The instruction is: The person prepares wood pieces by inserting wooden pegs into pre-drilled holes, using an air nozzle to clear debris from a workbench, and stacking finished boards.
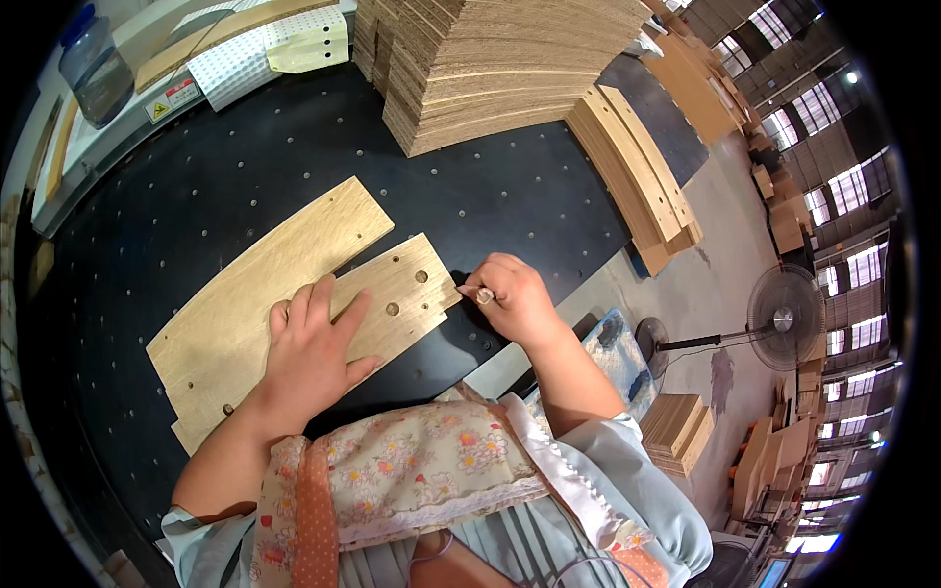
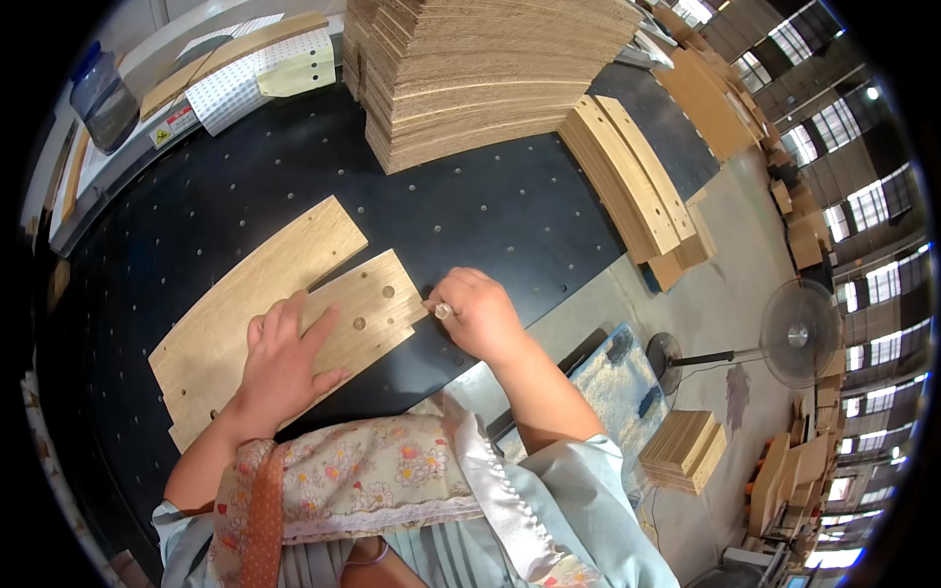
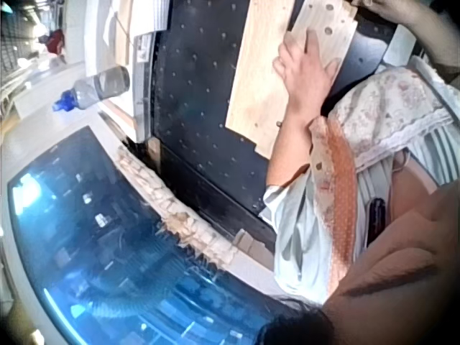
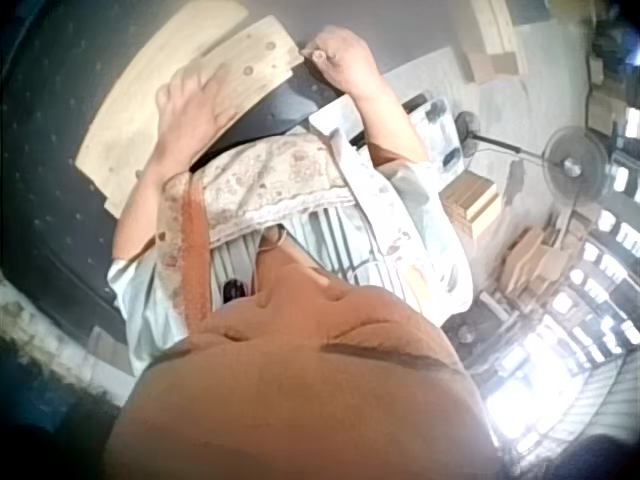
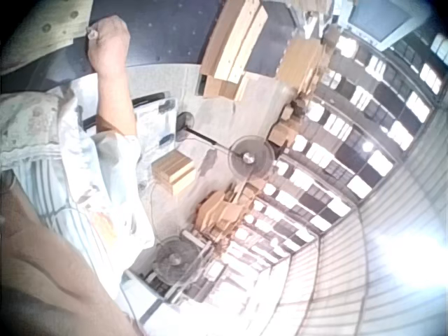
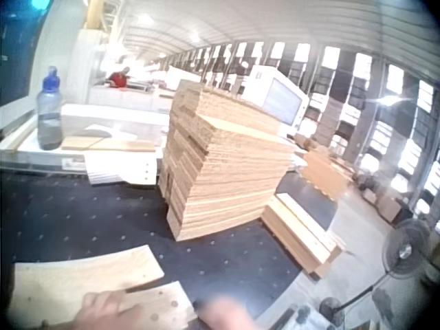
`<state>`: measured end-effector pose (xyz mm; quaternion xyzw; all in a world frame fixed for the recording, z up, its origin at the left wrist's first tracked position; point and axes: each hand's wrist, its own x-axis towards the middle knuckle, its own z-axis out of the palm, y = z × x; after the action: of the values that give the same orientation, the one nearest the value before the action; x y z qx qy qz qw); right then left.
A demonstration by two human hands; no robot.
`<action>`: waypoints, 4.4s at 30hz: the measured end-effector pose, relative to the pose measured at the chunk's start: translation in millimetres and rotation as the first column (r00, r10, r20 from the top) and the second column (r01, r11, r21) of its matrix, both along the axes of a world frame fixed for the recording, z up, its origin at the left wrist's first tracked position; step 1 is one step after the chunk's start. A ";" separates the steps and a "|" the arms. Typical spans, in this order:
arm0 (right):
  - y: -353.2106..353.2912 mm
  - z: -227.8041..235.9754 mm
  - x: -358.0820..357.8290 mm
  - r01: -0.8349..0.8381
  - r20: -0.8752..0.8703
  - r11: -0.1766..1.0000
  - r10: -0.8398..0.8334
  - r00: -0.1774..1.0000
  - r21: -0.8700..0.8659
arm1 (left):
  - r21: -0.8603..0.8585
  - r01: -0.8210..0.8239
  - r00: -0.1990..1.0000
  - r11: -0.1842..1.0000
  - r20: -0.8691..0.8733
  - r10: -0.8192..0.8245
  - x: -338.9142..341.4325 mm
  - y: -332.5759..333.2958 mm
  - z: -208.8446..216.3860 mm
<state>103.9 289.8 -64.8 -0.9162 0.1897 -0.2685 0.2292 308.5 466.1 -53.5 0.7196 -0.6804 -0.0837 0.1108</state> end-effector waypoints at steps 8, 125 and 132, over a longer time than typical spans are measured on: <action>3.6 -5.2 -1.2 -0.080 -0.012 0.997 0.081 0.997 0.016 | 0.008 -0.010 1.000 1.000 0.015 0.010 -0.5 0.3 -1.0; 21.7 -14.4 -8.9 0.158 -0.002 0.479 -0.310 0.951 0.863 | 0.000 -0.018 0.999 1.000 -0.028 0.018 -2.4 0.2 0.6; -5.2 -4.1 2.0 -0.021 -0.025 0.999 0.022 0.999 0.038 | -0.009 -0.013 1.000 1.000 -0.022 0.013 -1.6 -0.2 -1.5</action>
<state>105.8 284.6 -68.9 -0.9170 0.1877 -0.2508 0.2471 306.9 465.9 -55.1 0.7226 -0.6747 -0.0877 0.1220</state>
